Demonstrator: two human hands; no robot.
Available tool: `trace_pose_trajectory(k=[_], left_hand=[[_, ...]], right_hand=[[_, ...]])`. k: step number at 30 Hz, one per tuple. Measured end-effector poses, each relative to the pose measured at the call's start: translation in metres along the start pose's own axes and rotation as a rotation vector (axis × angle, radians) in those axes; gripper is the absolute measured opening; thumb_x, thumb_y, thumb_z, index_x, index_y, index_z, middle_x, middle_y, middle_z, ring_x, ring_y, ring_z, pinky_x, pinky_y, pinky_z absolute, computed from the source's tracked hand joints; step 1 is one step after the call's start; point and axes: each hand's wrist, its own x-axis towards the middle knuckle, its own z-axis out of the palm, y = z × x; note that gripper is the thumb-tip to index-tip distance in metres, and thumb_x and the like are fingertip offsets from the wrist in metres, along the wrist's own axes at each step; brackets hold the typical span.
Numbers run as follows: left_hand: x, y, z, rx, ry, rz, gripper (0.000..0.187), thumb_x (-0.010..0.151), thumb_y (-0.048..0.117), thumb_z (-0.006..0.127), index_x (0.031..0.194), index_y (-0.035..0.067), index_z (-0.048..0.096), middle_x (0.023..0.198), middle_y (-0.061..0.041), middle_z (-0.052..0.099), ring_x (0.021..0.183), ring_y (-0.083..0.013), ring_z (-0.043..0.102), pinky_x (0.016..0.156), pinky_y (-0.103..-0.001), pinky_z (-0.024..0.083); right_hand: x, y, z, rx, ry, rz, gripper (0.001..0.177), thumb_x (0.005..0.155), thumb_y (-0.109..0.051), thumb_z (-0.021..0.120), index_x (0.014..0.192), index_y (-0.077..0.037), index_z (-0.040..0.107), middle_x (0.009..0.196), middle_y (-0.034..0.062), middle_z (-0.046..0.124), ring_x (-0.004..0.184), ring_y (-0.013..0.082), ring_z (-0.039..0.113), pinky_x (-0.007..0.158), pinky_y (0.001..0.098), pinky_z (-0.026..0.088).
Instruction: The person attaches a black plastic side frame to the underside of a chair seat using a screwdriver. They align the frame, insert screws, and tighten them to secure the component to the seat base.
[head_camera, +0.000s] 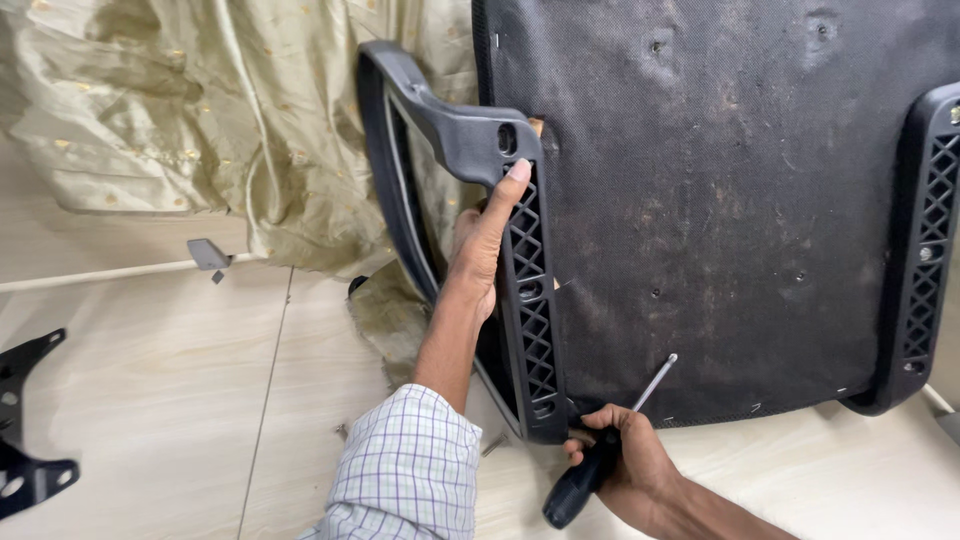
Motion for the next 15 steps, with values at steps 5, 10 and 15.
trace_pose_trajectory(k=[5, 10, 15], left_hand=[[0.024, 0.000, -0.002, 0.081, -0.025, 0.027, 0.121, 0.067, 0.079, 0.060, 0.154, -0.001, 0.030, 0.157, -0.025, 0.034, 0.146, -0.0362, 0.032, 0.116, -0.051, 0.030], [0.033, 0.005, 0.006, 0.175, -0.021, -0.017, 0.120, 0.071, 0.085, 0.049, 0.156, 0.004, 0.026, 0.161, -0.023, 0.025, 0.149, -0.0357, 0.024, 0.117, -0.052, 0.026], [0.040, 0.014, 0.010, 0.138, 0.076, 0.079, 0.119, 0.069, 0.090, 0.044, 0.153, 0.006, 0.038, 0.158, -0.020, 0.036, 0.146, -0.0347, 0.032, 0.117, -0.051, 0.028]], right_hand=[[-0.002, 0.004, -0.001, -0.129, -0.038, -0.061, 0.017, 0.083, -0.022, 0.056, 0.071, -0.013, 0.048, 0.067, 0.0036, 0.048, 0.060, 0.0183, 0.048, 0.058, 0.0312, 0.046], [0.001, 0.006, -0.009, -0.165, 0.008, -0.110, 0.059, 0.075, -0.062, 0.071, 0.081, -0.007, 0.052, 0.072, 0.0066, 0.046, 0.059, 0.0182, 0.046, 0.051, 0.0279, 0.042], [0.009, 0.017, 0.004, -0.336, 0.073, -0.191, 0.101, 0.056, -0.065, 0.085, 0.105, 0.007, 0.034, 0.077, 0.0130, 0.051, 0.061, 0.0193, 0.056, 0.051, 0.0328, 0.051]])
